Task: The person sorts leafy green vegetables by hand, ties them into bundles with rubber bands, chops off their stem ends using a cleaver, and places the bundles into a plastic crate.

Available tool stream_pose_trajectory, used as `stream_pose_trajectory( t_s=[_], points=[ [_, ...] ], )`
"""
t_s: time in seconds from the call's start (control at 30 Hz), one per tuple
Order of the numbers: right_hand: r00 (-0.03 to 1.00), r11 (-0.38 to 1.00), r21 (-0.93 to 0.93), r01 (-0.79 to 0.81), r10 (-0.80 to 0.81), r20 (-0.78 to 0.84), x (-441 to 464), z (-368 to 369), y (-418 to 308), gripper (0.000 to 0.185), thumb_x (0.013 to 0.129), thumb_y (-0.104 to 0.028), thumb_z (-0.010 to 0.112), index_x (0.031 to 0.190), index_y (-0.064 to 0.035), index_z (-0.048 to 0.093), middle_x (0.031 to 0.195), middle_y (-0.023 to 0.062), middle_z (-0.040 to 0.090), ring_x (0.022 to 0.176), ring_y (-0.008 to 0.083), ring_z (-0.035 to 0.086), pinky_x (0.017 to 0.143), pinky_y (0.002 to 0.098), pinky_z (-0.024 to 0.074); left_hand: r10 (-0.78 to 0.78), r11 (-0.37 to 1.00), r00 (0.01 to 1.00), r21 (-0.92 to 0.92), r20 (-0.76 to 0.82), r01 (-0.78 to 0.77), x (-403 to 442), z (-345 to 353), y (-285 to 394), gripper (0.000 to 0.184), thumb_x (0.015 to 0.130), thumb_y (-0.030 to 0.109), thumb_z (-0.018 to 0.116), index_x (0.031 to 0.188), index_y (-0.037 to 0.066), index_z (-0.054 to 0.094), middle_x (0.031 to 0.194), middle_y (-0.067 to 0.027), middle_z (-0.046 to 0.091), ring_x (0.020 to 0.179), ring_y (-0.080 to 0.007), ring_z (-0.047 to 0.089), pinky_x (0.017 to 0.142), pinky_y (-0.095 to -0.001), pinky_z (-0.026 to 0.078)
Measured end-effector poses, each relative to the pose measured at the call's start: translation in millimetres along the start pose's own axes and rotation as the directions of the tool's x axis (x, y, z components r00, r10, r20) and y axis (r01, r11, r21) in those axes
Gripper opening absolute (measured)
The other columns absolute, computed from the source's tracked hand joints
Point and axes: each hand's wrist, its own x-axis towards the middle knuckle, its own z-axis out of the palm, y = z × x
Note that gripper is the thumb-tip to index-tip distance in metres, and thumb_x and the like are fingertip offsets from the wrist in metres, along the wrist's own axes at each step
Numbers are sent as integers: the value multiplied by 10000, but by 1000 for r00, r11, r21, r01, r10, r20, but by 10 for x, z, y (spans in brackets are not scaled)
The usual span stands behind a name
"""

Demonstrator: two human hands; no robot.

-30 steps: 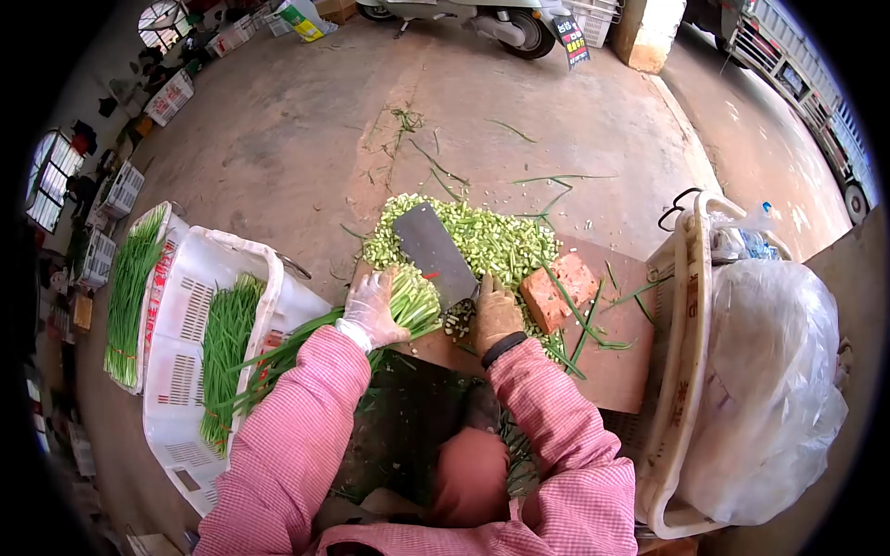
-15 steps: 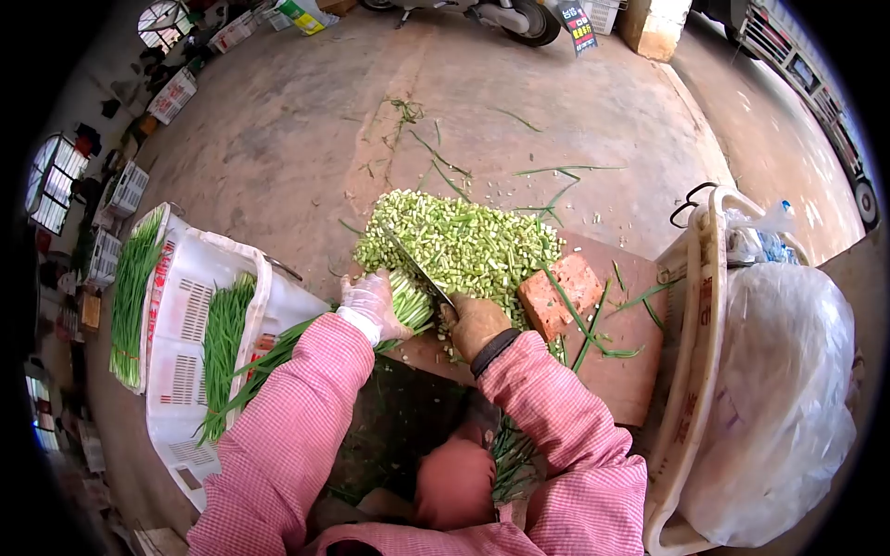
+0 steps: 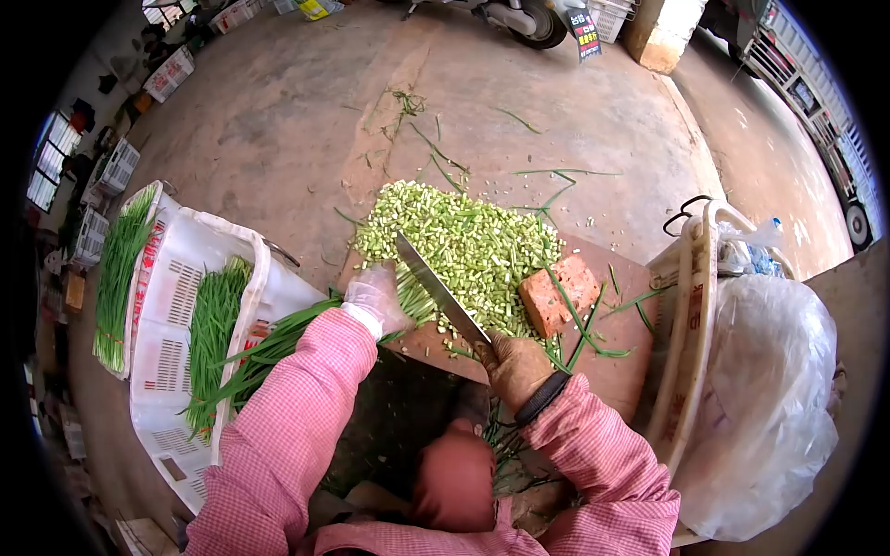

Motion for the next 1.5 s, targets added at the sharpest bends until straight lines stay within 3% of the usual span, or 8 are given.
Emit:
stream_pose_trajectory(
  t_s=[0.3,0.93,1.07,1.23,1.3,1.37,1.43,1.5],
  points=[
    [998,991,-120,-61,64,18,500,213,-194,275,833,-248,534,743,5,592,654,223,562,640,382,555,582,428,430,7,989,999,145,-32,-2,39,176,45,698,634,390,705,1175,62,410,1122,-103,501,1070,-254,470,898,-365,370],
    [973,961,-188,-201,218,72,1195,631,-53,301,812,-308,562,817,-14,627,723,208,598,711,360,587,657,421,454,-3,1000,999,27,-53,5,-31,64,13,673,591,315,727,1124,59,404,1084,-114,508,1052,-253,491,882,-379,396],
    [978,958,-226,-176,197,75,1206,547,0,358,845,-361,521,934,-26,607,853,211,608,854,350,582,737,417,444,27,995,971,-85,-237,-48,-227,118,-161,749,546,369,749,1123,49,393,1065,-148,514,1023,-282,506,882,-383,404],
    [990,973,-189,-131,118,-75,1006,631,298,340,840,-333,541,1044,-63,565,909,195,609,863,357,578,742,414,446,8,782,760,-470,-650,-410,-752,419,-828,797,514,221,810,1139,45,349,1012,-134,542,933,-264,553,853,-368,428],
    [964,977,83,-198,210,-162,980,779,504,308,835,-317,550,1014,-68,580,888,191,612,843,345,586,722,408,451,-38,556,730,-621,-683,-552,-986,517,-983,791,533,167,800,1154,75,318,1025,-117,535,926,-235,554,832,-351,442],
    [968,996,24,-90,93,-235,635,571,207,285,849,-320,524,988,-78,579,900,194,605,842,360,583,732,428,449,-70,278,726,-713,-684,-644,-1028,534,-1024,772,545,131,793,1152,77,319,1045,-107,541,937,-208,558,836,-334,443],
    [931,993,-118,23,-64,-360,521,473,111,242,835,-274,540,946,-67,597,795,189,603,772,349,588,661,403,449,-62,275,706,-692,-706,-668,-1150,400,-982,781,555,194,792,1164,77,316,1049,-128,542,940,-241,561,834,-344,446],
    [888,992,-91,92,-123,-444,353,255,-100,221,842,-253,531,928,-59,591,762,190,596,745,347,587,632,405,442,-29,691,830,-611,-557,-386,-1185,116,-862,793,558,280,781,1169,54,330,1056,-158,536,953,-295,552,835,-371,443]
  ],
)
